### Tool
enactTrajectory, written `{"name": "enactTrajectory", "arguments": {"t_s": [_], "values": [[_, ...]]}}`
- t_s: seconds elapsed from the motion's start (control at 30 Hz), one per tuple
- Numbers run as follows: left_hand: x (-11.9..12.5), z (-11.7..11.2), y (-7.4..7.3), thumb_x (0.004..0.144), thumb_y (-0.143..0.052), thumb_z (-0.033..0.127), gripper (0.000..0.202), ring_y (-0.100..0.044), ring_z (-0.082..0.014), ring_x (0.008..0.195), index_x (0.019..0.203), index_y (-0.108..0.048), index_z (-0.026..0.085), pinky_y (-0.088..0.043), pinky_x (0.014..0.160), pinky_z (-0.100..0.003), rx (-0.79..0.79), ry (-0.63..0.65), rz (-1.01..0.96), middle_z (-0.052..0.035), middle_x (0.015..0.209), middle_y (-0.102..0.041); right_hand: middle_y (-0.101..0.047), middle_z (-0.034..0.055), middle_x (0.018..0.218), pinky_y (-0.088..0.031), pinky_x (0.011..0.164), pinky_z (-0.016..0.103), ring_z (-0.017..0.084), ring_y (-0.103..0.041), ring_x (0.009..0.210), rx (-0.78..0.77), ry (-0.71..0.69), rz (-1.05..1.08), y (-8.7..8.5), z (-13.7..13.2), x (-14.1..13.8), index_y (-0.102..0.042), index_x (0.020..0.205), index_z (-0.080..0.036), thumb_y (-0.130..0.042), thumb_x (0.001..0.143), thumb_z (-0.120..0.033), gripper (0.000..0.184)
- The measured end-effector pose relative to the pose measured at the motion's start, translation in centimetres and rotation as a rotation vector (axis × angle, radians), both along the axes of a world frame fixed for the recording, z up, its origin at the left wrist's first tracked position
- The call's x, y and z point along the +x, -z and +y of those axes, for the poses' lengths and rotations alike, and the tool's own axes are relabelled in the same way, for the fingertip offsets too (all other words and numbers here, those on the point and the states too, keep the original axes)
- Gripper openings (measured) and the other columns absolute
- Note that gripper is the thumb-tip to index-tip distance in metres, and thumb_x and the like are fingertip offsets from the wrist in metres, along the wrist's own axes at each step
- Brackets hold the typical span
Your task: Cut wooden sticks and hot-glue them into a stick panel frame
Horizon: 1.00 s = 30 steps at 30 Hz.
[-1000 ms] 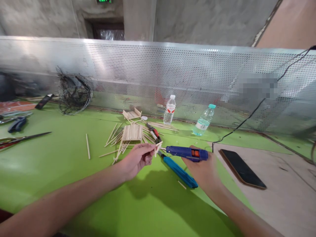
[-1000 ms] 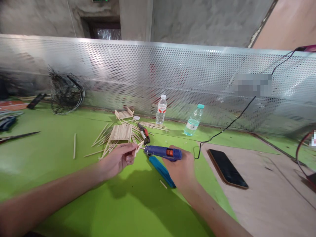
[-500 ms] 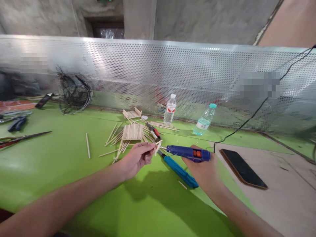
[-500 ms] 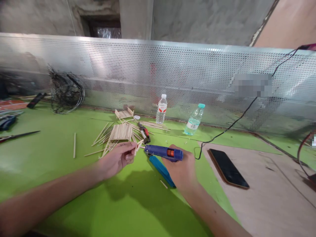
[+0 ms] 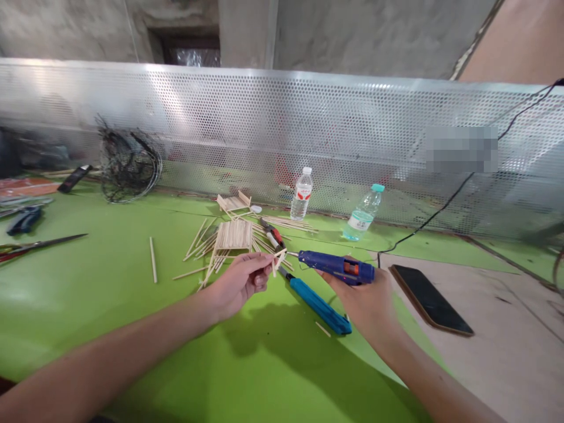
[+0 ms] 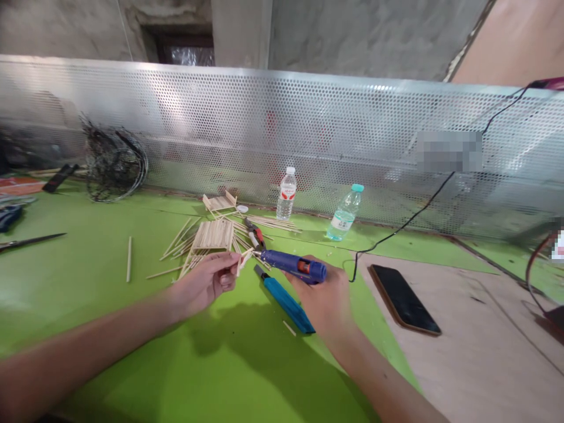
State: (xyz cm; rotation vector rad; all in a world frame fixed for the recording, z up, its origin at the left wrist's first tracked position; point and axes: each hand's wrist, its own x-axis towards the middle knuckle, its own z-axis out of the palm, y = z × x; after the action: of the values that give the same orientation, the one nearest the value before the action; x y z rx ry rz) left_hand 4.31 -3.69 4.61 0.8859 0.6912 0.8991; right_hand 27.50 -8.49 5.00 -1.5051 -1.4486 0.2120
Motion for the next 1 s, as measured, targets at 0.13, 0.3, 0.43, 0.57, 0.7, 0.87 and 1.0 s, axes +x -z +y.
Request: {"name": "enactTrajectory", "arguments": {"t_s": [0.13, 0.3, 0.43, 0.57, 0.7, 0.87, 1.0], "values": [[-0.12, -0.01, -0.12, 0.084, -0.073, 0.026, 0.018, -0.041, -0.0035, 0.054, 0.074, -0.065, 0.012, -0.034, 0.051, -0.017, -0.012, -0.004, 0.024, 0.0024, 0.065, -0.051, -0.062, 0.0007, 0.055, -0.044, 0.049, 0.028, 0.017, -0.055, 0.053, -0.021, -0.018, -0.015, -0.4, -0.16, -0.29, -0.073, 0.069, -0.019, -0.071, 0.074, -0.048, 0.029], [-0.35, 0.24, 0.27, 0.085, -0.073, 0.029, 0.018, -0.043, -0.0033, 0.056, 0.08, -0.067, 0.012, -0.035, 0.052, -0.016, 0.012, 0.006, 0.036, 0.0017, 0.069, -0.053, -0.059, -0.0004, 0.053, -0.041, 0.047, 0.027, 0.015, -0.05, 0.051, -0.041, -0.058, -0.003, -0.62, -0.18, -0.32, -0.07, 0.066, -0.019, -0.073, 0.072, -0.046, 0.028], [-0.38, 0.4, 0.73, 0.085, -0.073, 0.03, 0.019, -0.044, -0.0028, 0.057, 0.083, -0.067, 0.012, -0.035, 0.052, -0.015, 0.051, 0.027, -0.003, 0.0014, 0.072, -0.054, -0.054, -0.0018, 0.053, -0.04, 0.05, 0.027, 0.014, -0.047, 0.051, -0.036, -0.045, 0.037, -0.17, 0.01, 0.02, -0.06, 0.061, -0.02, -0.072, 0.072, -0.038, 0.024], [-0.27, 0.35, 0.79, 0.084, -0.073, 0.03, 0.019, -0.043, -0.0029, 0.057, 0.083, -0.066, 0.012, -0.033, 0.052, -0.016, 0.05, 0.023, -0.008, 0.001, 0.073, -0.054, -0.044, -0.0044, 0.05, -0.034, 0.048, 0.025, 0.012, -0.04, 0.05, -0.03, -0.026, 0.008, -0.09, 0.04, 0.14, -0.05, 0.057, -0.022, -0.069, 0.071, -0.034, 0.027], [-0.15, 0.27, 0.71, 0.085, -0.072, 0.028, 0.019, -0.043, -0.0036, 0.056, 0.079, -0.064, 0.012, -0.032, 0.052, -0.017, 0.052, 0.037, 0.003, 0.0015, 0.07, -0.052, -0.038, -0.0051, 0.05, -0.029, 0.046, 0.024, 0.011, -0.035, 0.05, 0.023, -0.021, -0.019, -0.28, -0.08, 0.09, -0.042, 0.054, -0.023, -0.066, 0.07, -0.029, 0.03], [-0.04, 0.14, 0.54, 0.086, -0.071, 0.027, 0.017, -0.041, -0.0037, 0.055, 0.08, -0.064, 0.012, -0.031, 0.051, -0.017, 0.04, 0.029, 0.003, 0.0015, 0.07, -0.052, -0.034, -0.0053, 0.05, -0.027, 0.046, 0.024, 0.011, -0.032, 0.05, 0.029, -0.019, -0.062, -0.37, -0.22, -0.04, -0.038, 0.053, -0.023, -0.064, 0.071, -0.027, 0.031], [-0.09, 0.06, 0.27, 0.086, -0.071, 0.026, 0.018, -0.041, -0.0038, 0.055, 0.077, -0.064, 0.012, -0.032, 0.052, -0.018, 0.03, 0.033, 0.005, 0.0022, 0.067, -0.051, -0.035, -0.0054, 0.05, -0.028, 0.046, 0.024, 0.011, -0.032, 0.051, 0.045, -0.029, -0.073, -0.35, -0.23, -0.13, -0.039, 0.054, -0.023, -0.064, 0.071, -0.026, 0.03]]}}
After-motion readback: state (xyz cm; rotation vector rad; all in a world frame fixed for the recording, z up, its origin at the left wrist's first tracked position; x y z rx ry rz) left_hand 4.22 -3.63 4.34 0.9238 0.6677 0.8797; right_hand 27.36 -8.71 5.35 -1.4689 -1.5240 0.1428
